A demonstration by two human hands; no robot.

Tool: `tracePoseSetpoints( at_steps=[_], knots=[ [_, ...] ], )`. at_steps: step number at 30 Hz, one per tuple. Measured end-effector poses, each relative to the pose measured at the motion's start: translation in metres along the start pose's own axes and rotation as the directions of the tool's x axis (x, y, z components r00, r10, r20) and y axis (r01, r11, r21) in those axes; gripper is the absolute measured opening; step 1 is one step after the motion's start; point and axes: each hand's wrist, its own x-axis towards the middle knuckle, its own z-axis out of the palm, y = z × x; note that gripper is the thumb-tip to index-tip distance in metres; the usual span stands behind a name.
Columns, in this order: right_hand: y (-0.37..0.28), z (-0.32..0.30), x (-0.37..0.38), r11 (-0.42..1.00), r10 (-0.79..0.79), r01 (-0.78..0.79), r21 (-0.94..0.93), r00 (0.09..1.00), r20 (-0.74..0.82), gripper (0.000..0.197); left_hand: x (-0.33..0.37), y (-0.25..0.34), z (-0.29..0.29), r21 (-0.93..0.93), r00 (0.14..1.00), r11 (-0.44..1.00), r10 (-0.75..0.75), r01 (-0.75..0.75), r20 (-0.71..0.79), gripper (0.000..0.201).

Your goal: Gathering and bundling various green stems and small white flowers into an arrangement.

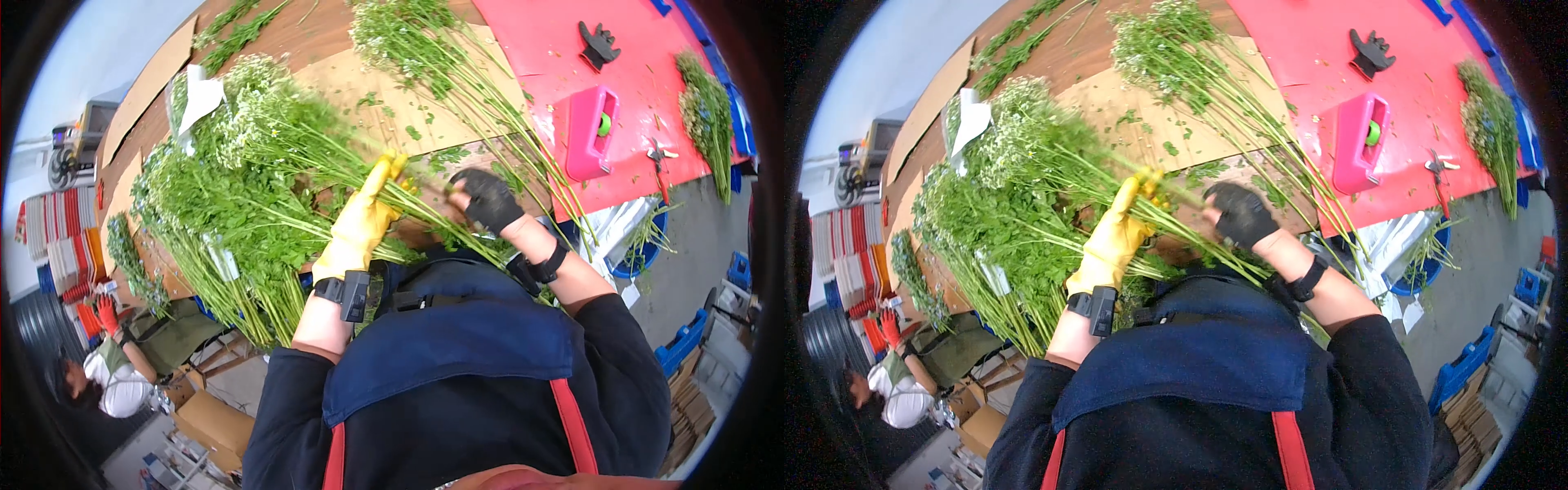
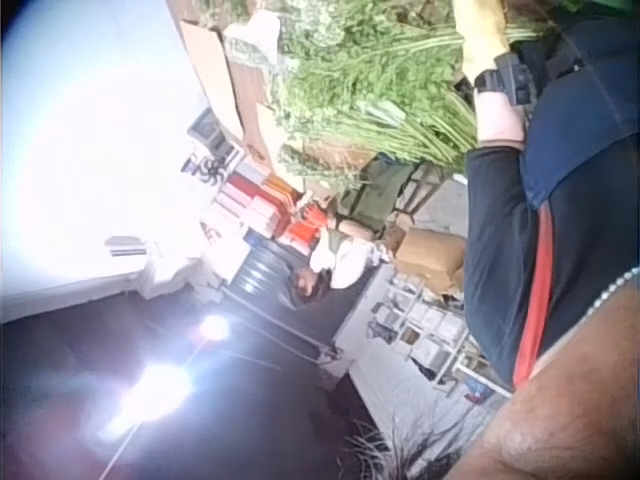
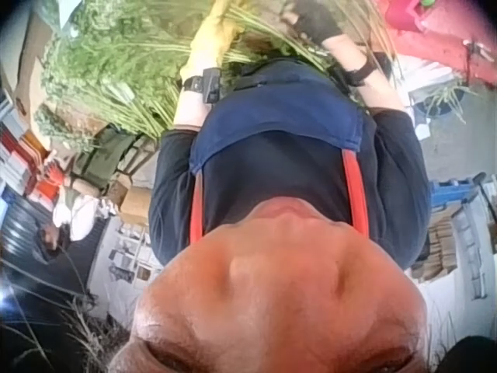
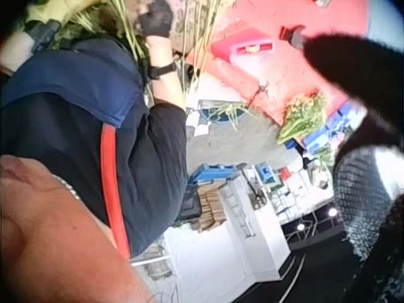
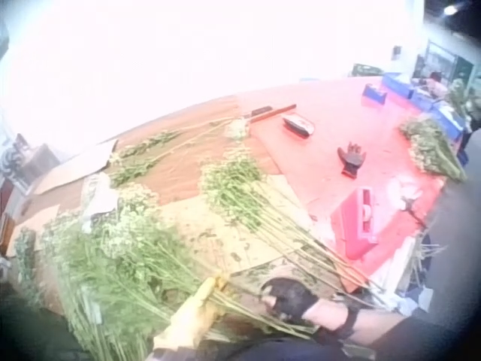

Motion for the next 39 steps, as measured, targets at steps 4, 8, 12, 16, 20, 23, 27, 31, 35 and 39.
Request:
tracePoseSetpoints(
  at_steps=[4, 8, 12, 16, 20, 23, 27, 31, 35, 39],
  knots=[
    [-0.017, -0.009, 0.000, 0.992, 0.085, -0.101, 0.071, 0.977, 0.197, 0.019, 0.003, 0.009, 0.010, 0.200, 0.997, 0.980, -0.019, 0.003, 0.081, 0.051],
    [0.030, -0.057, 0.039, 0.770, 0.208, -0.275, -0.575, 0.961, -0.181, 0.021, 0.000, 0.013, 0.023, 0.557, 0.975, 0.807, 0.103, -0.198, 0.197, 0.050],
    [0.058, -0.077, 0.052, 0.590, 0.183, -0.268, -0.761, 0.963, -0.198, 0.019, 0.001, 0.010, 0.032, 0.187, 0.982, 0.982, -0.003, -0.033, 0.188, 0.052],
    [0.043, -0.078, 0.047, 0.860, 0.031, -0.199, -0.471, 0.940, -0.340, 0.016, 0.006, 0.008, 0.030, 0.020, 0.976, 1.000, -0.015, 0.010, 0.219, 0.054],
    [0.004, -0.059, 0.010, 0.965, 0.213, -0.249, -0.082, 0.927, -0.310, 0.015, 0.010, 0.006, 0.021, 0.007, 0.982, 1.000, 0.007, -0.009, 0.191, 0.055],
    [-0.015, -0.030, -0.009, 0.982, 0.187, -0.189, 0.003, 0.969, -0.161, 0.016, 0.011, 0.001, 0.016, 0.004, 0.984, 1.000, -0.004, 0.003, 0.176, 0.055],
    [-0.020, -0.009, -0.009, 0.999, 0.022, -0.023, -0.027, 0.999, -0.038, 0.018, 0.017, -0.004, 0.017, 0.133, 0.982, 0.990, 0.019, -0.045, 0.189, 0.052],
    [0.004, -0.031, 0.000, 0.926, 0.140, -0.163, -0.341, 0.986, -0.090, 0.029, 0.019, -0.004, 0.017, 0.100, 0.993, 0.994, -0.055, 0.044, 0.105, 0.051],
    [0.029, -0.048, 0.002, 0.781, 0.248, -0.195, -0.593, 0.969, 0.008, 0.025, 0.014, -0.005, 0.014, 0.129, 0.988, 0.990, -0.067, 0.049, 0.136, 0.050],
    [0.025, -0.043, 0.001, 0.908, 0.274, -0.335, -0.251, 0.929, -0.248, 0.017, 0.007, -0.013, 0.013, 0.093, 0.979, 0.991, -0.108, 0.093, 0.173, 0.049]
  ],
)
